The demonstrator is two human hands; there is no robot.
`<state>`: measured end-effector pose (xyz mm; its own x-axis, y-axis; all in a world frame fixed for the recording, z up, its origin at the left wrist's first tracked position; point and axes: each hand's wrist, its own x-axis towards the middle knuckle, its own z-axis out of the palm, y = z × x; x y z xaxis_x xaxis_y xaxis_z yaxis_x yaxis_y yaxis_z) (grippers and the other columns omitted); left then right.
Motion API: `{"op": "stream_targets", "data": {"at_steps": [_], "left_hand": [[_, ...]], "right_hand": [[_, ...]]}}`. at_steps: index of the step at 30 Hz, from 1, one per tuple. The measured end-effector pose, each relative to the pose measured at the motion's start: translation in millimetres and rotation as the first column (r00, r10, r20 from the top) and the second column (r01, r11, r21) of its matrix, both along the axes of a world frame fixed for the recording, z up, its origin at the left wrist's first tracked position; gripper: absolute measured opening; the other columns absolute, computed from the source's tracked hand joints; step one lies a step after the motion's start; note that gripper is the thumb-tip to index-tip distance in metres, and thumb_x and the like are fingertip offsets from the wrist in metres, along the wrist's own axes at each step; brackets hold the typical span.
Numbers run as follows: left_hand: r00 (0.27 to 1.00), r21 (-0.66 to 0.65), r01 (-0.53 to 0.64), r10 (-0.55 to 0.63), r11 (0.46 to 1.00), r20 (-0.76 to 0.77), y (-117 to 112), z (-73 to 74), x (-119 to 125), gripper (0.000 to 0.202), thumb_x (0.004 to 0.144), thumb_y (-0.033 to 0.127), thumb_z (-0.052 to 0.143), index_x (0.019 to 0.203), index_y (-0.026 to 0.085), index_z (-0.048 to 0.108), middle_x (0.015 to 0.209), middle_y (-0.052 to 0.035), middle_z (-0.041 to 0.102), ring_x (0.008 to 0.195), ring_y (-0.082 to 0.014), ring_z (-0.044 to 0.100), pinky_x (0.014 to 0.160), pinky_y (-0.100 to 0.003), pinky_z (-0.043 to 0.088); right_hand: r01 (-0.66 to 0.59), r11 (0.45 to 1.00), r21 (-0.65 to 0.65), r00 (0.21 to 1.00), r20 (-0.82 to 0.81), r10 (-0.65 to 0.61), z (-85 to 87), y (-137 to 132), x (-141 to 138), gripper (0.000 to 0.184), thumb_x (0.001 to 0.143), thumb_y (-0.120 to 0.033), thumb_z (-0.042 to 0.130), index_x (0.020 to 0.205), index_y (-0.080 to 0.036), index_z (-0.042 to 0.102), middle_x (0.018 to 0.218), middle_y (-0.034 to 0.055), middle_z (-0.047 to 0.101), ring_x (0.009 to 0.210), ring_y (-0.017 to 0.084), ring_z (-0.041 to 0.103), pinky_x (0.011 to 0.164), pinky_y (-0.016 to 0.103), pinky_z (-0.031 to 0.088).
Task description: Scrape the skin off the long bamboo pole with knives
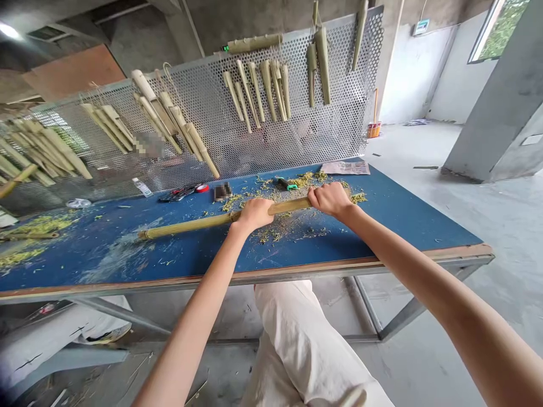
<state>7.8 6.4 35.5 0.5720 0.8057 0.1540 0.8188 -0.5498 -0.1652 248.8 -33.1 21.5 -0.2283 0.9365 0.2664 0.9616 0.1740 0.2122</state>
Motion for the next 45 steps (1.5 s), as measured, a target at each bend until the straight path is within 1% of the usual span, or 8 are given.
{"op": "stream_targets", "data": {"at_steps": [9,20,25,27,32,35,38,45], "left_hand": [[1.000,-0.075,0.003,-0.002,0.997,0.013,4,0.3,-4,0.018,0.078,0.020,0.061,0.090,0.018,0.074,0.087,-0.0094,0.075,0.084,-0.0266,0.071,0.073,-0.032,0.050],[1.000,-0.284,-0.011,0.018,0.959,0.022,3,14.1,-4,0.015,0.074,0.018,0.063,0.087,0.018,0.071,0.073,-0.0030,0.068,0.061,-0.0168,0.059,0.054,-0.028,0.034],[0.999,-0.298,-0.007,0.019,0.955,0.038,6,13.3,-6,0.011,0.074,0.020,0.063,0.083,0.019,0.070,0.068,-0.0018,0.065,0.057,-0.0169,0.057,0.053,-0.029,0.033],[0.998,-0.254,-0.010,0.025,0.967,0.057,4,10.8,-5,0.013,0.075,0.022,0.063,0.084,0.019,0.071,0.072,-0.0035,0.068,0.063,-0.0190,0.061,0.057,-0.029,0.038],[0.997,0.041,-0.069,0.067,0.997,0.047,5,2.1,4,0.021,0.080,0.026,0.064,0.096,0.018,0.074,0.093,-0.0116,0.076,0.091,-0.0293,0.071,0.078,-0.036,0.050],[0.995,0.092,-0.097,0.099,0.991,-0.020,7,-2.2,8,0.024,0.082,0.025,0.063,0.102,0.016,0.074,0.098,-0.0143,0.076,0.096,-0.0318,0.071,0.084,-0.038,0.051],[0.993,0.120,-0.104,0.109,0.987,-0.035,8,-5.4,9,0.027,0.084,0.023,0.060,0.107,0.016,0.072,0.100,-0.0154,0.076,0.098,-0.0323,0.072,0.084,-0.039,0.051],[0.988,0.130,-0.145,0.151,0.981,-0.032,9,-5.9,5,0.028,0.087,0.022,0.057,0.111,0.016,0.070,0.102,-0.0166,0.076,0.099,-0.0314,0.072,0.084,-0.037,0.051]], "right_hand": [[0.089,0.995,0.048,0.994,-0.061,-0.086,-2.1,3,-9,0.063,0.103,-0.034,0.019,0.086,-0.013,0.076,0.078,0.0197,0.074,0.067,0.026,0.061,0.061,0.034,0.027],[0.046,0.997,0.064,0.999,-0.032,-0.044,-6.7,5,-8,0.063,0.101,-0.040,0.021,0.085,-0.014,0.076,0.076,0.0163,0.073,0.065,0.024,0.058,0.061,0.034,0.024],[0.053,0.997,0.056,0.998,-0.047,-0.051,-2.2,1,-12,0.064,0.101,-0.042,0.020,0.086,-0.014,0.076,0.075,0.0166,0.072,0.064,0.023,0.056,0.061,0.034,0.026],[0.050,0.997,0.056,0.998,-0.051,-0.048,-0.2,0,-13,0.063,0.102,-0.039,0.020,0.091,-0.013,0.076,0.075,0.0170,0.071,0.064,0.023,0.055,0.062,0.034,0.027],[-0.004,1.000,0.001,0.993,-0.118,0.004,0.9,7,-8,0.053,0.104,-0.033,0.024,0.120,-0.014,0.071,0.088,0.0177,0.073,0.068,0.023,0.057,0.064,0.035,0.029],[0.034,0.991,-0.130,0.939,-0.335,-0.076,1.4,14,3,0.069,0.108,-0.049,0.015,0.097,-0.015,0.074,0.081,0.0142,0.071,0.069,0.022,0.060,0.066,0.032,0.033],[0.019,0.997,-0.081,0.888,-0.456,-0.054,3.1,17,19,0.068,0.107,-0.056,0.019,0.095,-0.018,0.073,0.085,0.0120,0.071,0.074,0.022,0.061,0.066,0.030,0.033],[0.237,0.968,0.081,0.926,-0.321,-0.200,3.3,15,40,0.080,0.101,-0.069,0.025,0.069,-0.015,0.073,0.064,0.0134,0.064,0.063,0.022,0.054,0.062,0.032,0.026]]}}
